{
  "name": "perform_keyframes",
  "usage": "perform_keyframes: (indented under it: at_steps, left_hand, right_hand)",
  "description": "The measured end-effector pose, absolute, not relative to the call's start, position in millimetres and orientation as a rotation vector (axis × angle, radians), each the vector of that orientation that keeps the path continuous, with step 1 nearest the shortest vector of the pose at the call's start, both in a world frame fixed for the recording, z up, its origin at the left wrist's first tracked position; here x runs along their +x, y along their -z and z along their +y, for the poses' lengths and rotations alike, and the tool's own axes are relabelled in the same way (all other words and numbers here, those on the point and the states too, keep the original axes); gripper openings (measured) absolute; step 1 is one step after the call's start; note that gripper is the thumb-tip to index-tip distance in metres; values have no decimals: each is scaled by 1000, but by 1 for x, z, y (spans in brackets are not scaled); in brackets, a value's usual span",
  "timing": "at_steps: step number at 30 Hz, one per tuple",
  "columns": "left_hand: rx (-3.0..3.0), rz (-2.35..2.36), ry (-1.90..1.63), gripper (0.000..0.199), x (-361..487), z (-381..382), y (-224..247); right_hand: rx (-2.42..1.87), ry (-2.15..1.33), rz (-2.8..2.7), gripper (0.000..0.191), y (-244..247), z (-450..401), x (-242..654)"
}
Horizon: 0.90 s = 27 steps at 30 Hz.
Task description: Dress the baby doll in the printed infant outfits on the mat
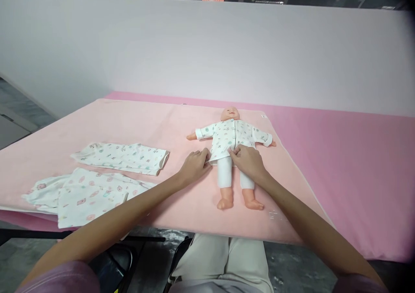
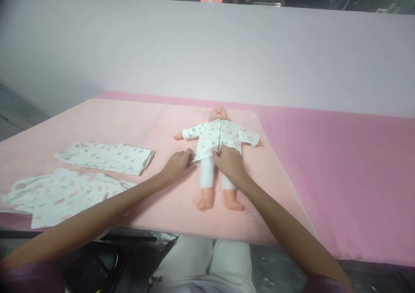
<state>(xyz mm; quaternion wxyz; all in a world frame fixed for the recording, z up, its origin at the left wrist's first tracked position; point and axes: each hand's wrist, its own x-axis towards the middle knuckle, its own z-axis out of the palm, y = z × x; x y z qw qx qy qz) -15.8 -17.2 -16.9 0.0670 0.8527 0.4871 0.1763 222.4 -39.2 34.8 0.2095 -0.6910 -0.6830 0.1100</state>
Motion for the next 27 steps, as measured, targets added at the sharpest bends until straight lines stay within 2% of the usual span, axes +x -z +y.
perform_keyframes:
  at_steps: [6, 14, 19, 27]
  left_hand:
    - [2554, 1465, -573, 12, -18, -16, 18]
    - [2535, 1473, -584, 14, -12, -19, 11]
    - [2537, 1471, -589, 17, -10, -20, 11]
    - [2535, 1427, -538, 20, -15, -22, 7]
  right_hand:
    - [-1910, -361, -1909, 33, -37, -42, 227]
    - [-1967, -169, -2099, 48, -38, -47, 220]
    - [-1888, -185, -2051, 32, -35, -42, 220]
    - [-1703, -751, -1844, 37, -48, -51, 261]
